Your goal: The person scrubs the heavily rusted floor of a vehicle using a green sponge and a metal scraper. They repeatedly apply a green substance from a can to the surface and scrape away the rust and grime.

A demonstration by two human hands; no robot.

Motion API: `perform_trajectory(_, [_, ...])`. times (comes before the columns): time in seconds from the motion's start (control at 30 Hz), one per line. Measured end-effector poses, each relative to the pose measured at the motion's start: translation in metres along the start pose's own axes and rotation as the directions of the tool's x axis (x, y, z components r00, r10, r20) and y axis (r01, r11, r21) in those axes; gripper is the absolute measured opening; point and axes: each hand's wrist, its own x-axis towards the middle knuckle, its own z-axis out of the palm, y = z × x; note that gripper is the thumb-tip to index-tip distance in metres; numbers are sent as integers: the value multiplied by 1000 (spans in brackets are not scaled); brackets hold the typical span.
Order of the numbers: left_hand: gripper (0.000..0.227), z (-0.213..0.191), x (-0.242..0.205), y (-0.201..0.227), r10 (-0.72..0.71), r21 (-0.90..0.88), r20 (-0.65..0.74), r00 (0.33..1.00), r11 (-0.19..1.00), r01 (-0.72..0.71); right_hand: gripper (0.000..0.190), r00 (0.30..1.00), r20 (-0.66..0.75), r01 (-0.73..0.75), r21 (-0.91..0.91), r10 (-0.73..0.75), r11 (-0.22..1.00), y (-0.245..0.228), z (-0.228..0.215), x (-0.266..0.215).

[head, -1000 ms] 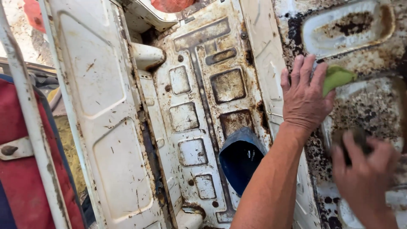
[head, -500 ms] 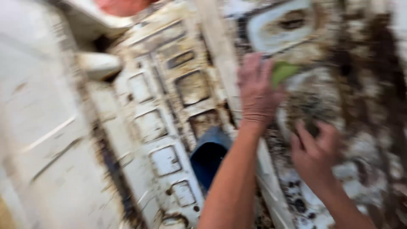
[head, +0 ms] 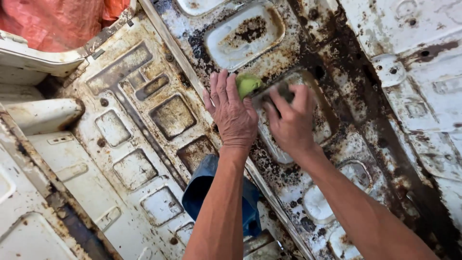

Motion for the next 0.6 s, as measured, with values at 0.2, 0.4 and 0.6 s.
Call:
perform_trajectory(0.2, [53, -5, 4, 5, -26, -13, 32, 999, 1000, 27, 33, 983, 179, 37, -38, -29, 999, -7, -35, -81])
perform_trajectory(0.4, [65, -2, 1, 1, -9, 2, 53, 999, 1000, 9, 28, 996, -26, 88, 7, -88, 996, 4, 6, -2])
perform_trajectory(0.6, [69, -8, 5, 1, -18, -4, 51, 999, 1000, 18, 31, 978, 199, -50, -42, 58, 998, 8, -50, -74])
